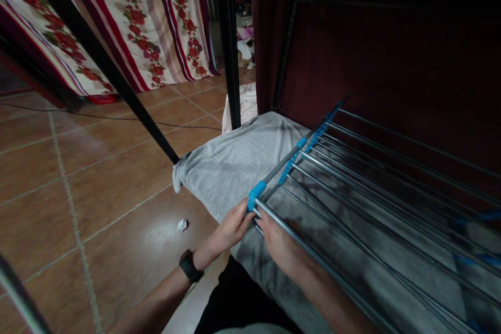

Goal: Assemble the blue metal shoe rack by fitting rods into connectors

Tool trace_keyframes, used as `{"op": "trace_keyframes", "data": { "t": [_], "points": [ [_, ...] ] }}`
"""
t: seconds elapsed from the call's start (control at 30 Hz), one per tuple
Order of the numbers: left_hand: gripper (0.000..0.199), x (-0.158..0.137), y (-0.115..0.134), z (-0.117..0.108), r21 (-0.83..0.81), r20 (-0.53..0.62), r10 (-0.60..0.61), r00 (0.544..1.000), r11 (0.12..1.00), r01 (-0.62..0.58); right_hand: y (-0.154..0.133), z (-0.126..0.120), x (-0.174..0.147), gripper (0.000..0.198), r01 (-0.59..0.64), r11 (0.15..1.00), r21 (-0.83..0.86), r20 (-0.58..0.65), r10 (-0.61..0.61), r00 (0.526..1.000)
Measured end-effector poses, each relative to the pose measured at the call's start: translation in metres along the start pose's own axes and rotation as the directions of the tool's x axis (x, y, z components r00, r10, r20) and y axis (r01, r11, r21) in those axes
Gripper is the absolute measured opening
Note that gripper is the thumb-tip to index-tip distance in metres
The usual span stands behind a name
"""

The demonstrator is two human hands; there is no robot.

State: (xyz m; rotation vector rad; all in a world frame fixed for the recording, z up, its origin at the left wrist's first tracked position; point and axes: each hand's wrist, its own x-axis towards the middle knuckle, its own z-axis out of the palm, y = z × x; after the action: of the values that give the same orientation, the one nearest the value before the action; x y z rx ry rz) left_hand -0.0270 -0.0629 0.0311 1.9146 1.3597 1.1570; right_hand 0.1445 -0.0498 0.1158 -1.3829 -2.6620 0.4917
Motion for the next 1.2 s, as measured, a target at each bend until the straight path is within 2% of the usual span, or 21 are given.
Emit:
{"op": "trace_keyframes", "data": {
  "t": [0.07,0.23,0.57,0.83,0.97,1.2],
  "points": [
    [0.034,0.0,0.0,0.0,0.019,0.009,-0.003,1.0,1.0,0.003,-0.005,-0.003,-0.004,0.04,0.004,0.999,-0.034,-0.012,-0.004,1.0],
    [0.037,-0.001,-0.003,0.0,0.024,0.04,-0.009,0.999,1.0,0.008,-0.014,-0.002,-0.012,0.038,0.102,0.989,-0.111,-0.011,-0.104,0.995],
    [0.03,0.006,0.007,-0.007,0.028,0.045,-0.032,0.998,0.999,0.031,-0.009,-0.011,-0.013,0.046,0.065,0.99,-0.129,-0.07,-0.074,0.995],
    [0.035,0.011,0.002,0.006,0.053,-0.061,-0.091,0.994,0.994,0.094,-0.007,-0.013,-0.01,0.036,-0.004,0.994,-0.112,-0.097,-0.007,0.995],
    [0.028,0.01,0.001,0.008,0.052,-0.072,-0.107,0.992,0.992,0.111,-0.005,-0.009,-0.008,0.036,0.006,0.993,-0.114,-0.061,-0.013,0.998],
    [0.033,0.009,0.002,0.009,0.03,-0.067,-0.09,0.994,0.995,0.093,-0.003,0.0,-0.005,0.037,0.02,0.994,-0.109,-0.083,-0.029,0.996]
  ]
}}
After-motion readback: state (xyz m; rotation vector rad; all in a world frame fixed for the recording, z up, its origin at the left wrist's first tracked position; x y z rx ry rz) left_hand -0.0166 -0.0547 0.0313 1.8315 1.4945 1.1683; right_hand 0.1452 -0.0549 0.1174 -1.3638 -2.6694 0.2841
